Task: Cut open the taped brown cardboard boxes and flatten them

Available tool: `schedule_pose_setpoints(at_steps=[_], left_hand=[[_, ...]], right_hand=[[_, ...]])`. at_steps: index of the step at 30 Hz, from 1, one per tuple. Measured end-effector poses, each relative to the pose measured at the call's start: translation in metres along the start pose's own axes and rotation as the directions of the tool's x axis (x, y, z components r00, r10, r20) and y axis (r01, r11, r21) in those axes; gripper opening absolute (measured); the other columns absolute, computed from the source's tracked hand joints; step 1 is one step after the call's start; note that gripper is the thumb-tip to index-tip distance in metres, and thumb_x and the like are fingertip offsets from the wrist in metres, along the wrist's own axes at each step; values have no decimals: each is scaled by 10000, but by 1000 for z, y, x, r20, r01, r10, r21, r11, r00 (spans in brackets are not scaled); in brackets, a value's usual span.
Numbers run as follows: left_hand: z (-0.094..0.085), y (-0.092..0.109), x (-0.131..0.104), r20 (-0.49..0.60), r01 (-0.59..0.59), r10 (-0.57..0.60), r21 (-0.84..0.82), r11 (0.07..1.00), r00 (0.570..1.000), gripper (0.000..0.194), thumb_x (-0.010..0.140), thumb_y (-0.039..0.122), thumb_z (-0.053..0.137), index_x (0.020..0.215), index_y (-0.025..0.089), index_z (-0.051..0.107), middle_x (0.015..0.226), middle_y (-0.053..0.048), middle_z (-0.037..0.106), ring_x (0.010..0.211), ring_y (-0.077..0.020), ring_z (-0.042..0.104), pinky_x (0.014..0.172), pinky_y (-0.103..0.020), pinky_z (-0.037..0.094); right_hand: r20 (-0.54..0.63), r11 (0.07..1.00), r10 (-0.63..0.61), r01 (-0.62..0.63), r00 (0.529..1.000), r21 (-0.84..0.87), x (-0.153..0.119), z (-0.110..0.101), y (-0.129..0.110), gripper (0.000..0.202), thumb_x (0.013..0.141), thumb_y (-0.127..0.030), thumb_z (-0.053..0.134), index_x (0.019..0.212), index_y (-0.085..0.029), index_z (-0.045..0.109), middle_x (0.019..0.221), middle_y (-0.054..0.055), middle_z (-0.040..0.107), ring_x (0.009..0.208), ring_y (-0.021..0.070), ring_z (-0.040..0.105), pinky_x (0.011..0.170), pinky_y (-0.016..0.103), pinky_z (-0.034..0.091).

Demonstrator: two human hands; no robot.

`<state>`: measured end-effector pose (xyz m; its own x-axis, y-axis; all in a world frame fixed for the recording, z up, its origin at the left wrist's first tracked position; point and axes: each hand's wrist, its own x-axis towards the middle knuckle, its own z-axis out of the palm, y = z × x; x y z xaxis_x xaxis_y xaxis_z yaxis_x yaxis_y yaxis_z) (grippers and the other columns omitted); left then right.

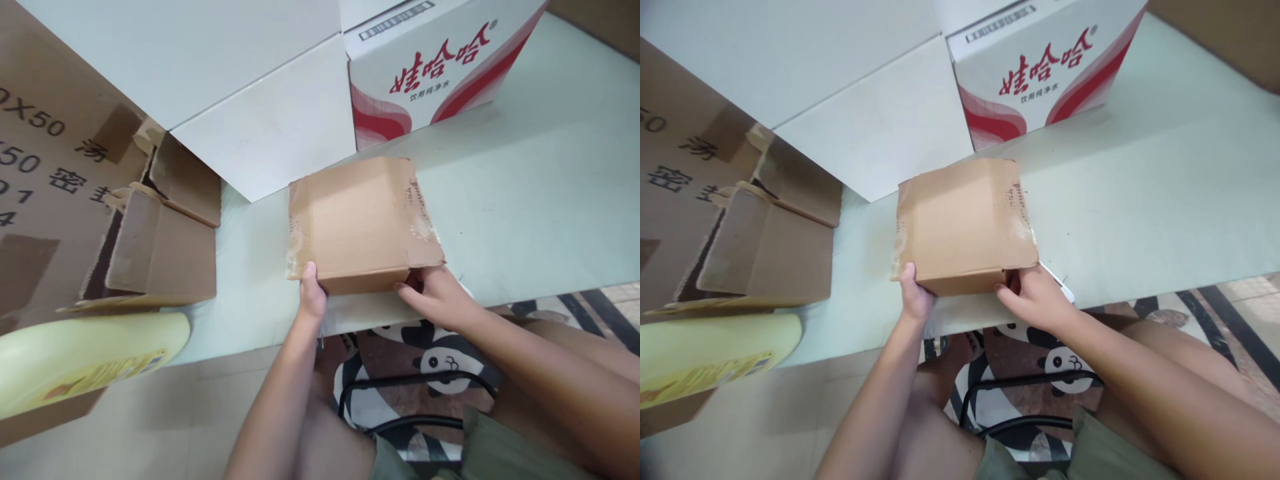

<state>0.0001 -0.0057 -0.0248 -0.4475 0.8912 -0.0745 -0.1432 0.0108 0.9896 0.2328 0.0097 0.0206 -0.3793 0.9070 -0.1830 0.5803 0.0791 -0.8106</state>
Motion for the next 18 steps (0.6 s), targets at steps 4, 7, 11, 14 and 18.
schedule_pose_setpoints(at_steps=[4, 7, 11, 14, 18], left_hand=[[0, -1, 0, -34, -4, 3, -32, 999, 999, 661, 863, 633, 503, 1384, 233, 576, 1502, -67, 549, 1443, -306, 441, 1206, -431, 349], [-1, -2, 0, -42, 1, -2, -17, 1000, 999, 664, 869, 633, 495, 1392, 231, 569, 1493, -72, 557, 1435, -302, 453, 1200, -430, 356], [-1, -3, 0, -52, -8, 8, -3, 1000, 999, 640, 874, 621, 491, 1377, 237, 583, 1464, -70, 584, 1422, -298, 470, 1187, -434, 372], [-2, -3, 0, -48, 5, -5, 6, 1000, 999, 632, 875, 620, 486, 1363, 233, 593, 1441, -75, 603, 1421, -299, 471, 1188, -439, 370], [-2, -4, 0, -55, 20, -20, -2, 1000, 998, 640, 870, 631, 485, 1352, 226, 599, 1455, -82, 590, 1428, -305, 460, 1195, -436, 358]], right_hand=[[-4, 1000, 5, -5, 1000, 2, 0, -1, 0, 168, 757, -361, 504, 664, -231, 453, 585, 21, 526, 557, 180, 505, 562, 345, 379], [2, 1000, 5, -5, 1000, -1, 0, -1, 0, 175, 762, -363, 508, 661, -229, 455, 597, 32, 549, 575, 188, 522, 572, 348, 391], [-11, 1000, -6, 6, 1000, 4, 0, -1, 0, 169, 767, -363, 513, 680, -223, 478, 612, 37, 578, 587, 191, 538, 568, 342, 402], [-20, 1000, -13, 13, 1000, 0, 0, -1, 0, 169, 761, -356, 516, 662, -225, 479, 581, 25, 562, 553, 180, 525, 539, 330, 391], [-22, 1000, -14, 14, 1000, -1, 0, -1, -2, 167, 758, -351, 515, 654, -228, 471, 570, 25, 555, 538, 178, 521, 525, 328, 383]])
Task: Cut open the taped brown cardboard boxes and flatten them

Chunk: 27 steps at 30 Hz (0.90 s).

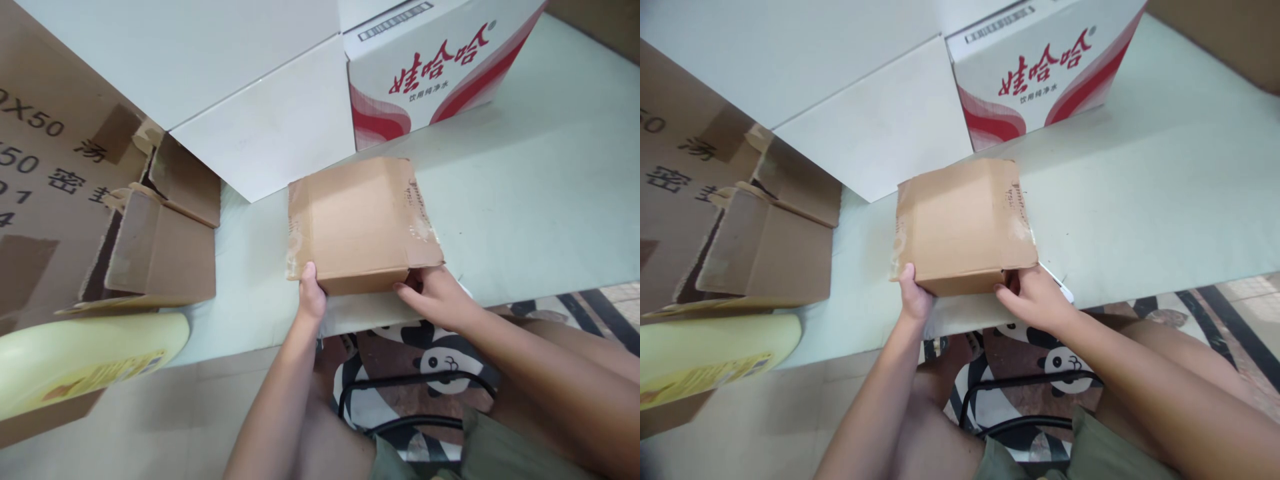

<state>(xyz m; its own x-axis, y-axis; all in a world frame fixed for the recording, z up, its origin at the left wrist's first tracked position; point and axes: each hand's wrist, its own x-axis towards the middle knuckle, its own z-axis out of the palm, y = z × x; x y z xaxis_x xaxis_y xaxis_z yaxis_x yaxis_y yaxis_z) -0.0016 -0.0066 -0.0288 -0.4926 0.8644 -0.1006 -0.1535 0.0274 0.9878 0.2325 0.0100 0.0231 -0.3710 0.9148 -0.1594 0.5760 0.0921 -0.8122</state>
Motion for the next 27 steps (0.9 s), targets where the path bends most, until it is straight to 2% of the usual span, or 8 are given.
schedule_pose_setpoints(at_steps=[11, 27], left_hand=[[0, -1, 0, 9, 8, -8, -6, 1000, 1000, 708, 864, 668, 471, 1403, 216, 550, 1527, -82, 520, 1442, -305, 442, 1199, -418, 355], [1, 1, -1, 4, 17, -17, -49, 999, 1000, 664, 858, 617, 510, 1371, 201, 583, 1472, -87, 575, 1431, -308, 454, 1206, -427, 335]], right_hand=[[30, 1000, 23, -23, 999, -11, 0, -1, 0, 160, 767, -349, 514, 673, -225, 474, 599, 32, 556, 565, 189, 530, 559, 347, 401], [2, 1000, 5, -5, 1000, 6, 0, -1, -1, 167, 752, -361, 501, 654, -230, 467, 584, 35, 569, 552, 183, 530, 538, 333, 388]])
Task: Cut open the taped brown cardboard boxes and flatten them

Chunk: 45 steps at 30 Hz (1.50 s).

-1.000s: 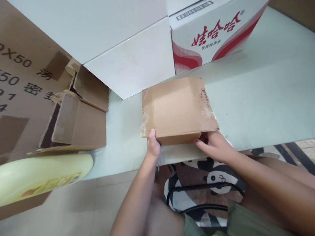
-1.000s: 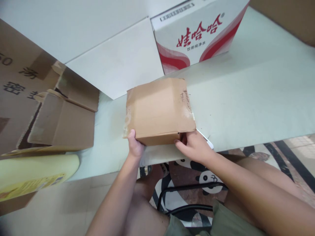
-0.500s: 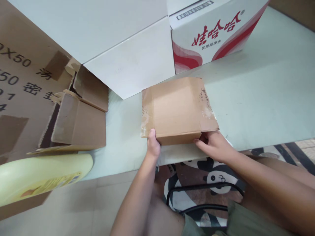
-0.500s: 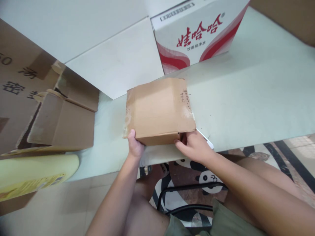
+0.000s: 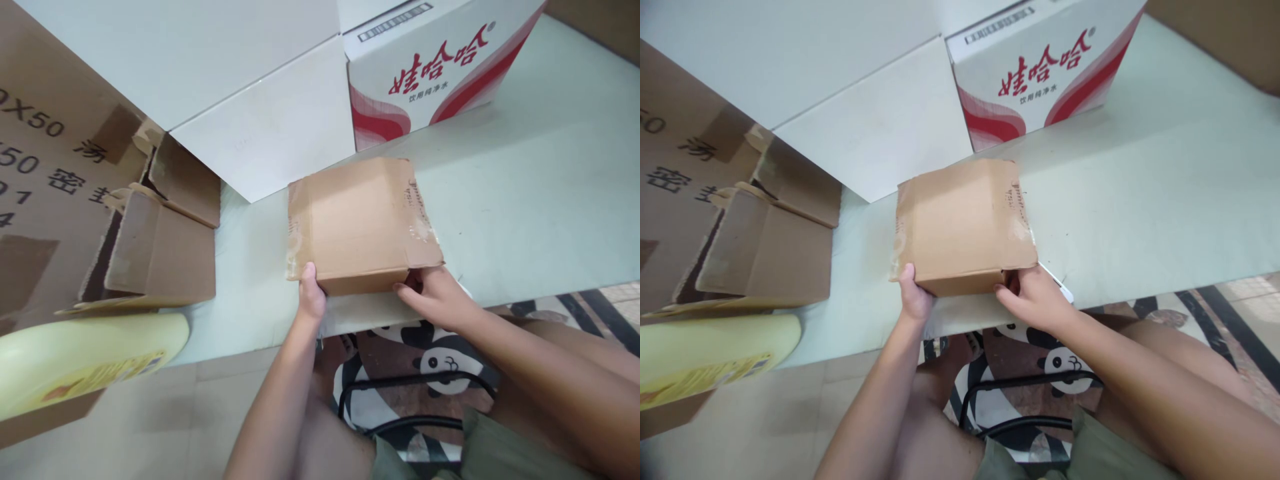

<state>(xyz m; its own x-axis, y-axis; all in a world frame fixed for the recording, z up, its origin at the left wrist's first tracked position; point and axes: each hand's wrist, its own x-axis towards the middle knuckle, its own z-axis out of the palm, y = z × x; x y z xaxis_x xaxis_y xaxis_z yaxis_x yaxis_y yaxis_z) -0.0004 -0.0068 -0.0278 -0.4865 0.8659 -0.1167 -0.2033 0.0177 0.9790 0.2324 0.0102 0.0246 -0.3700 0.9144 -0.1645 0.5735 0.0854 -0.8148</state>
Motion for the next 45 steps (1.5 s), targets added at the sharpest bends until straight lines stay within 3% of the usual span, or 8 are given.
schedule_pose_setpoints(at_steps=[9, 29, 45], left_hand=[[4, 4, -1, 13, -40, 40, -8, 999, 999, 640, 865, 596, 514, 1379, 219, 574, 1491, -79, 557, 1452, -302, 425, 1213, -432, 325], [4, 5, -1, 13, -15, 15, -11, 1000, 1000, 695, 857, 617, 509, 1424, 216, 534, 1531, -67, 518, 1455, -298, 423, 1214, -417, 333], [3, 5, -1, 18, -22, 22, 8, 1000, 1000, 678, 871, 621, 493, 1424, 232, 539, 1526, -64, 524, 1459, -297, 417, 1224, -422, 317]], right_hand=[[6, 1000, 13, -13, 1000, -9, 0, 1, 0, 163, 750, -345, 510, 645, -232, 457, 577, 34, 567, 548, 187, 532, 537, 338, 384], [3, 1000, 3, -3, 1000, -28, 0, 2, 2, 166, 755, -347, 497, 651, -234, 435, 556, 16, 521, 532, 168, 484, 533, 332, 354], [7, 1000, -2, 2, 1000, -8, 0, 1, 1, 150, 758, -331, 508, 659, -228, 462, 584, 26, 560, 553, 179, 527, 544, 333, 383]])
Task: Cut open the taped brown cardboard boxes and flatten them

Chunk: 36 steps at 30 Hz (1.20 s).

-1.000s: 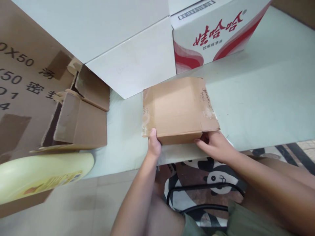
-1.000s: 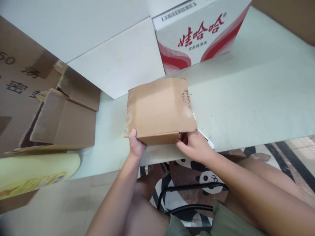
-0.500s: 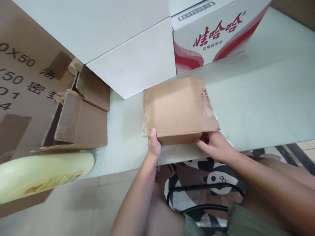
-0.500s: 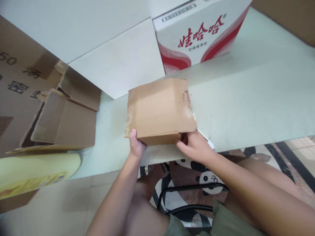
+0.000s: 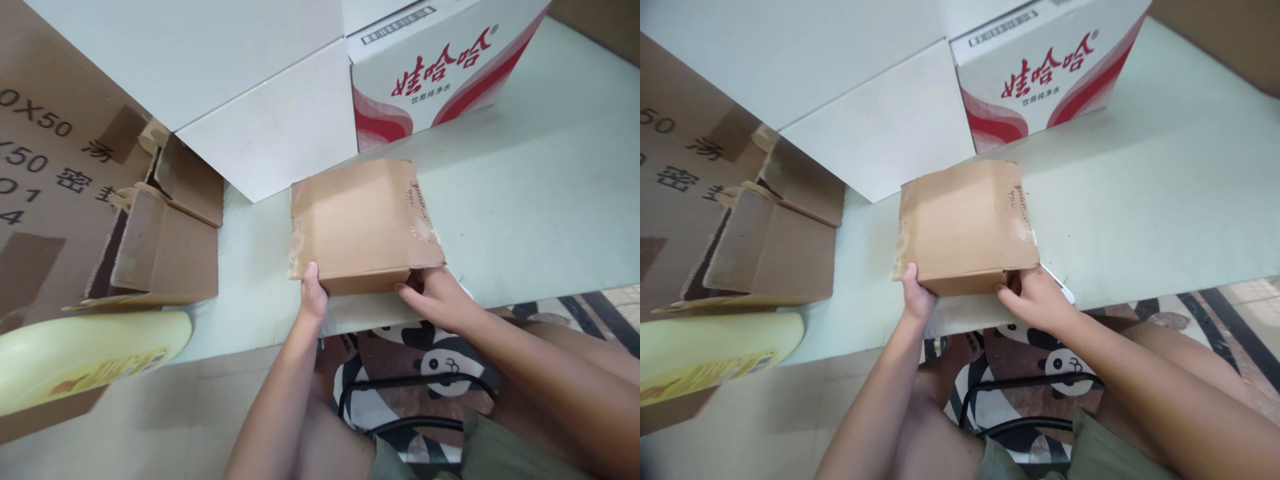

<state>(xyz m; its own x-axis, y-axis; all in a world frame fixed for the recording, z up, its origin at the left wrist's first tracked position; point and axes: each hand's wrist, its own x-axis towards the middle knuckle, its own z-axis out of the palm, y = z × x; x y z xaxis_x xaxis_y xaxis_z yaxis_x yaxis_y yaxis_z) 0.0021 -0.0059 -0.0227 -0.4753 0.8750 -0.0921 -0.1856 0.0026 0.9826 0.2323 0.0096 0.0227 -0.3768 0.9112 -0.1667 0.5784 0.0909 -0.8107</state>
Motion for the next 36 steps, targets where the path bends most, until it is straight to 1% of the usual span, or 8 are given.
schedule_pose_setpoints(at_steps=[9, 14, 19, 29, 36], left_hand=[[-1, -1, 0, -21, 28, -27, 10, 1000, 999, 702, 860, 630, 495, 1416, 205, 542, 1525, -83, 523, 1452, -304, 427, 1220, -421, 321], [-1, -2, 0, -21, 25, -25, -9, 1000, 999, 704, 866, 627, 487, 1420, 194, 530, 1528, -92, 518, 1459, -295, 418, 1223, -419, 314], [-1, -2, 0, -16, 11, -11, 16, 1000, 1000, 702, 871, 634, 472, 1427, 209, 525, 1532, -82, 515, 1455, -294, 425, 1212, -411, 334], [2, 1, -1, 2, 1, -1, 8, 1000, 1000, 669, 869, 618, 488, 1402, 220, 552, 1512, -83, 536, 1452, -297, 427, 1216, -426, 324], [3, 3, -1, -14, -7, 7, 1, 1000, 1000, 655, 864, 604, 502, 1395, 224, 558, 1517, -79, 531, 1454, -302, 424, 1214, -436, 327]], right_hand=[[15, 1000, 4, -4, 1000, -11, 0, -1, -1, 164, 765, -347, 493, 659, -228, 453, 585, 29, 547, 561, 184, 513, 560, 343, 376], [9, 1000, 8, -8, 1000, -6, 0, -1, 0, 136, 762, -334, 498, 688, -222, 474, 608, 30, 567, 582, 189, 535, 566, 340, 385], [1, 1000, 3, -3, 1000, -8, 0, -1, -1, 148, 758, -323, 512, 659, -228, 455, 577, 23, 557, 553, 179, 522, 551, 336, 382], [6, 1000, 3, -3, 1000, -9, 0, -1, 1, 154, 763, -336, 512, 663, -228, 468, 586, 32, 578, 559, 183, 529, 549, 339, 396], [12, 1000, 4, -4, 1000, -10, 0, -1, 0, 150, 764, -332, 509, 667, -230, 457, 591, 33, 571, 563, 190, 541, 557, 344, 397]])
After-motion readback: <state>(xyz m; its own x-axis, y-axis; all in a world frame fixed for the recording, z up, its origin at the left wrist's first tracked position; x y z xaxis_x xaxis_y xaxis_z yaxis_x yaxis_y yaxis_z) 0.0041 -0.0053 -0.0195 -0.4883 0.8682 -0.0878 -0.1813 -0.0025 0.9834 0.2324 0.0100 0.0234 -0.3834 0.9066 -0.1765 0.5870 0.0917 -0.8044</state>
